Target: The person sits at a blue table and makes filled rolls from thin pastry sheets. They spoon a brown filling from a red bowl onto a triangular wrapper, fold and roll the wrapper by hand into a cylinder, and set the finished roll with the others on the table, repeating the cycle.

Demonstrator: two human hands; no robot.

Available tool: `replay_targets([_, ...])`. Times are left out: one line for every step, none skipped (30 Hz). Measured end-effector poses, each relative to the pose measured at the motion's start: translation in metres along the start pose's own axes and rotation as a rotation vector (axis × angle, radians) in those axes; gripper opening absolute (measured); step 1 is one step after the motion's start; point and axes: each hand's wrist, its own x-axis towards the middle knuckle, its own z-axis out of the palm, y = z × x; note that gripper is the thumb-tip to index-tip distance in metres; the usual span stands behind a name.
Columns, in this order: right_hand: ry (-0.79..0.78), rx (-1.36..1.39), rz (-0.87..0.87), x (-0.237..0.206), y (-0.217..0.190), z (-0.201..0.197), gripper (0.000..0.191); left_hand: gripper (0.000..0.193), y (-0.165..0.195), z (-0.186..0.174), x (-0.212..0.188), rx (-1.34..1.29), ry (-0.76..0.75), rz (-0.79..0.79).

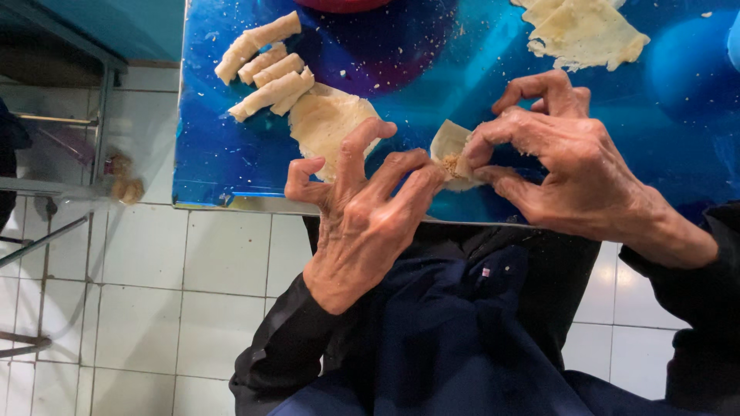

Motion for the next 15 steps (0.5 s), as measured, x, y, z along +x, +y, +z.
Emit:
replay_targets([0.008,0.014,0.002,-0.001,0.002,0.0,0.039,0.013,0.0,0.0,0.0,0.001,-0.003,0.004])
replay_targets([0.016,0.028,0.002,-0.001,0.004,0.001,0.04,0.014,-0.001,0.001,0.0,0.003,-0.005,0.008])
replay_targets([0.019,0.014,0.001,-0.002,0.006,0.001,0.04,0.016,-0.001,0.001,0.0,0.009,-0.01,0.013])
replay_targets([0.022,0.0,-0.001,-0.002,0.008,0.002,0.04,0.017,-0.001,0.001,0.0,0.015,-0.015,0.017])
replay_targets([0.024,-0.014,-0.003,-0.002,0.009,0.002,0.04,0.019,-0.001,0.0,0.0,0.021,-0.019,0.021])
replay_targets([0.017,-0.03,-0.016,-0.003,0.01,0.003,0.039,0.019,-0.002,0.001,0.0,0.011,-0.015,0.021])
replay_targets([0.01,-0.046,-0.029,-0.004,0.01,0.003,0.038,0.019,-0.002,0.001,0.0,0.001,-0.011,0.021])
replay_targets([0.002,-0.061,-0.042,-0.004,0.01,0.003,0.037,0.019,-0.002,0.001,0.0,-0.009,-0.008,0.02])
replay_targets([0.001,-0.062,-0.042,-0.004,0.009,0.003,0.036,0.02,-0.002,0.001,0.0,-0.004,-0.008,0.03])
replay_targets([0.001,-0.063,-0.043,-0.004,0.008,0.002,0.035,0.02,-0.003,0.0,0.0,0.003,-0.007,0.039])
replay_targets([0.0,-0.064,-0.044,-0.003,0.006,0.002,0.034,0.021,-0.004,0.0,0.0,0.01,-0.007,0.048])
replay_targets([-0.009,-0.102,-0.061,-0.003,0.004,0.001,0.032,0.019,-0.004,0.0,-0.001,0.009,-0.003,0.048])
replay_targets([-0.017,-0.141,-0.078,-0.002,0.001,-0.001,0.031,0.017,-0.004,0.0,-0.001,0.008,0.001,0.048])
replay_targets([-0.025,-0.181,-0.095,-0.001,-0.001,-0.003,0.029,0.016,-0.005,0.001,0.0,0.007,0.005,0.05])
replay_targets([-0.017,-0.192,-0.113,0.0,-0.004,-0.005,0.031,0.012,-0.005,0.001,0.0,0.011,0.011,0.052])
